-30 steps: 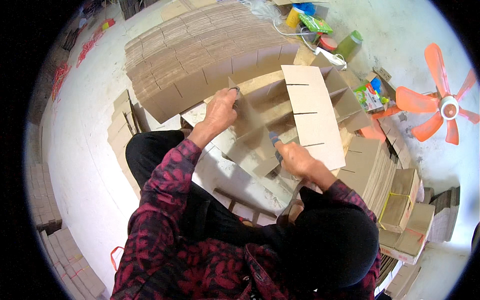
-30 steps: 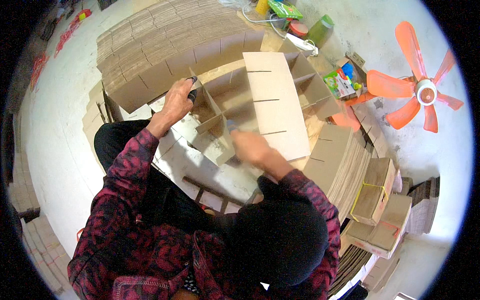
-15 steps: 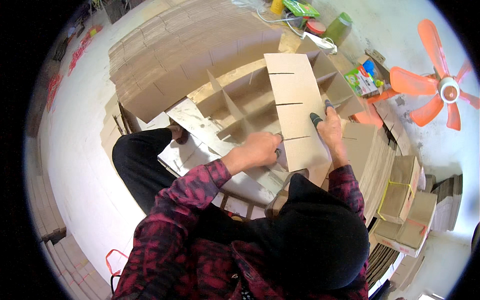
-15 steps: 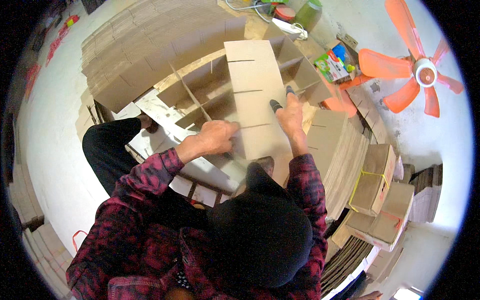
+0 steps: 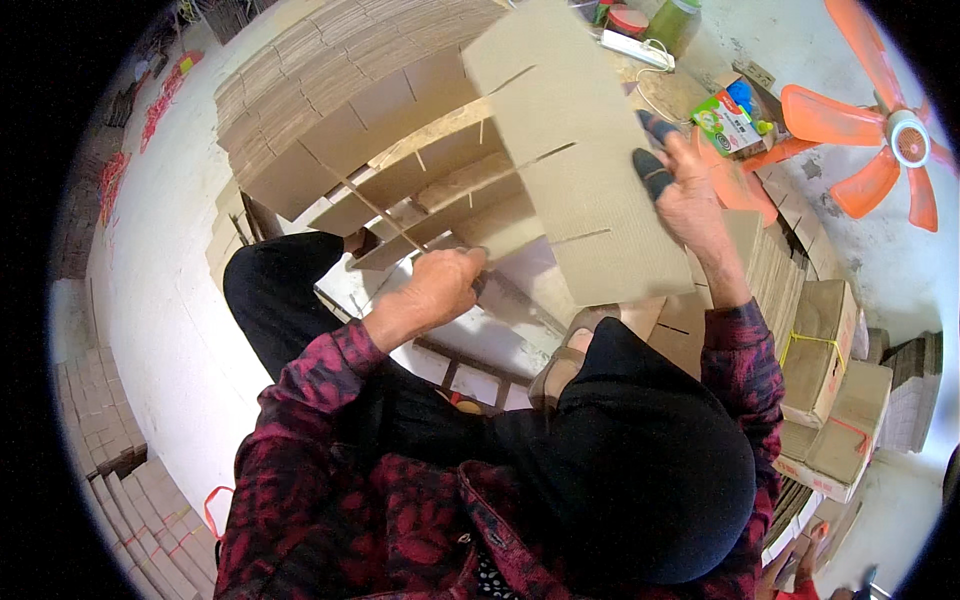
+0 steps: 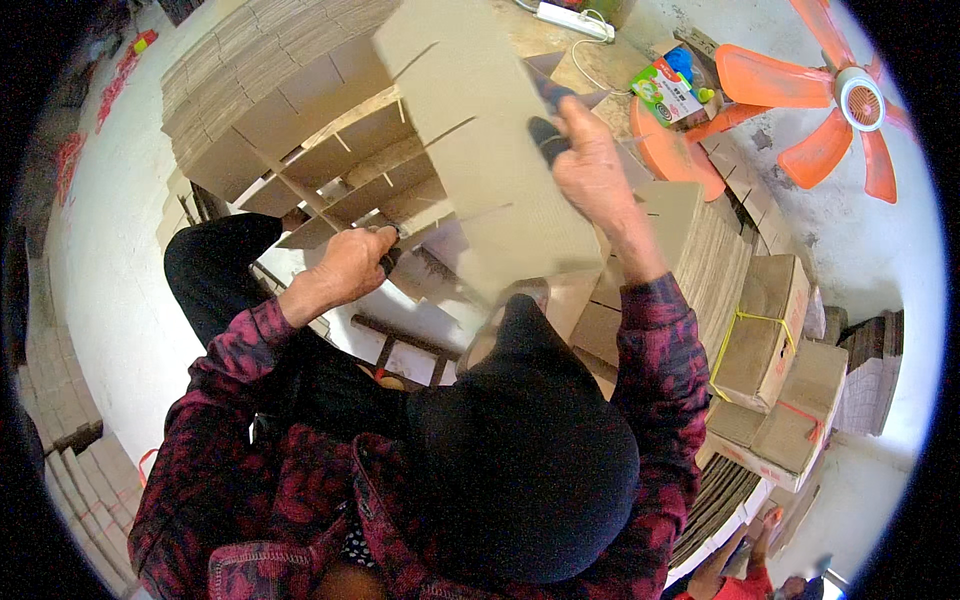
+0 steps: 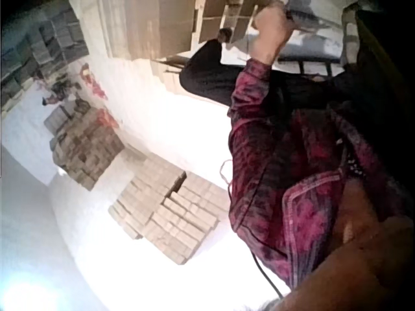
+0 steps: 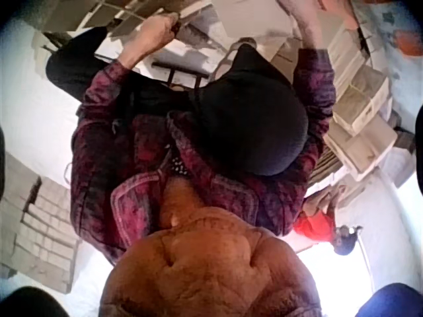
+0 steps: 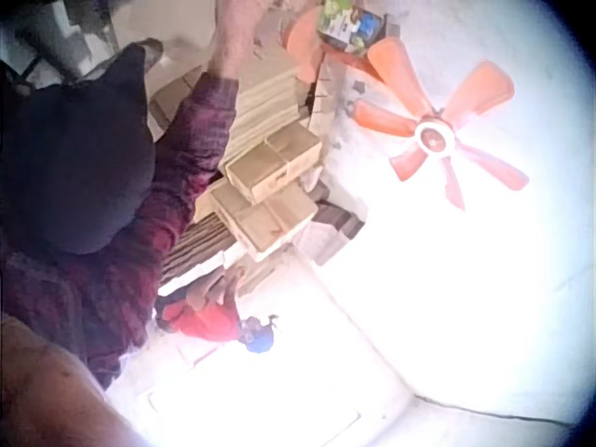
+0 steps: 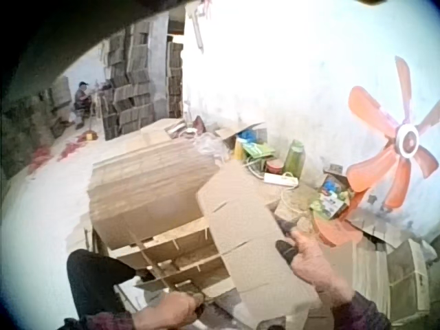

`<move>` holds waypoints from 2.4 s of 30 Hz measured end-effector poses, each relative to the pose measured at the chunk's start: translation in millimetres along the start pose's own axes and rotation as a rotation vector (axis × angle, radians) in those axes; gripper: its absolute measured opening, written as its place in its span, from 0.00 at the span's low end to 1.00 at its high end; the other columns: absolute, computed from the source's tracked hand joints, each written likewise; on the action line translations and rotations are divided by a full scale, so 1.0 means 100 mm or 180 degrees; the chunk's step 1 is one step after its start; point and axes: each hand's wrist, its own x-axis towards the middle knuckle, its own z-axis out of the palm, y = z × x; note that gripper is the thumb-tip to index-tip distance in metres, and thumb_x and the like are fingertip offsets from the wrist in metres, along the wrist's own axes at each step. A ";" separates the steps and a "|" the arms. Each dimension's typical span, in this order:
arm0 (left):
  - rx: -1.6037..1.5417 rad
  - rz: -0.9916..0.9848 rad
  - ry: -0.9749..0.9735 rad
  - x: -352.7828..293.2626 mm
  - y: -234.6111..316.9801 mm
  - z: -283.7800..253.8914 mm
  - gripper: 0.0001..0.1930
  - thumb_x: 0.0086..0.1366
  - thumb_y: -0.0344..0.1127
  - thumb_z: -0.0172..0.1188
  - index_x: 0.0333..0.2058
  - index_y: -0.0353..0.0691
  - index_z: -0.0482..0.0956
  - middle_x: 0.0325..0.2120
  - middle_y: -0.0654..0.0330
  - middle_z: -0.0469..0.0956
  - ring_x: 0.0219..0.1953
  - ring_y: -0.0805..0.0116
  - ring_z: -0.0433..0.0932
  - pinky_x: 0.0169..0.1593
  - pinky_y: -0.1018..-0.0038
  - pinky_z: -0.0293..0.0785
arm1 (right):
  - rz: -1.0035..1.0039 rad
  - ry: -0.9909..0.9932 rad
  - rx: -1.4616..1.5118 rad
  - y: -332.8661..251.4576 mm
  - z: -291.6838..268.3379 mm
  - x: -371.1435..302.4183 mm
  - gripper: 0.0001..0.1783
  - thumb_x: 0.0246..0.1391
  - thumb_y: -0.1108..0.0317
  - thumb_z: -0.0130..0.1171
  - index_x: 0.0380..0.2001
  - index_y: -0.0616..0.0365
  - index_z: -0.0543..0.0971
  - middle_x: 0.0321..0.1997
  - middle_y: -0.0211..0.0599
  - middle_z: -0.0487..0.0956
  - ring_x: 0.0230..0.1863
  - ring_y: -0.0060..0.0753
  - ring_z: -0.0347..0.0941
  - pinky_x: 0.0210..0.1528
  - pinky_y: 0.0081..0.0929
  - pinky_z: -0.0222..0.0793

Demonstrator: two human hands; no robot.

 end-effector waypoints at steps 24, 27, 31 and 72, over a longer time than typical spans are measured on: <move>-0.0414 0.0007 -0.0085 -0.07 -0.03 0.04 0.09 0.51 0.26 0.55 0.33 0.34 0.71 0.25 0.43 0.77 0.33 0.41 0.77 0.36 0.51 0.72 | -0.0532 -0.1372 -0.1564 -0.27 0.99 0.34 0.19 0.54 0.78 0.50 0.50 0.62 0.73 0.36 0.62 0.75 0.34 0.59 0.73 0.39 0.37 0.70; -0.0351 -0.0027 -0.0140 -0.07 -0.08 0.03 0.13 0.50 0.26 0.56 0.37 0.34 0.71 0.26 0.44 0.77 0.33 0.41 0.77 0.37 0.52 0.74 | -0.0570 -0.1265 -0.1482 -0.34 1.13 0.33 0.21 0.52 0.79 0.51 0.51 0.61 0.73 0.35 0.63 0.75 0.34 0.63 0.73 0.37 0.40 0.70; -0.0280 -0.0032 -0.0168 -0.06 -0.10 0.01 0.14 0.49 0.26 0.56 0.37 0.34 0.71 0.28 0.45 0.78 0.34 0.43 0.78 0.37 0.53 0.75 | -0.0444 -0.1517 -0.2072 -0.16 1.32 0.23 0.20 0.44 0.78 0.52 0.45 0.59 0.74 0.31 0.57 0.77 0.34 0.61 0.74 0.37 0.47 0.70; 0.0077 0.0418 0.0008 0.43 0.13 0.19 0.08 0.46 0.24 0.53 0.29 0.34 0.71 0.28 0.42 0.75 0.34 0.40 0.76 0.36 0.52 0.73 | 0.1023 0.1520 -0.2843 -0.26 -0.92 -1.69 0.14 0.56 0.76 0.50 0.47 0.63 0.73 0.30 0.61 0.74 0.28 0.51 0.73 0.31 0.33 0.68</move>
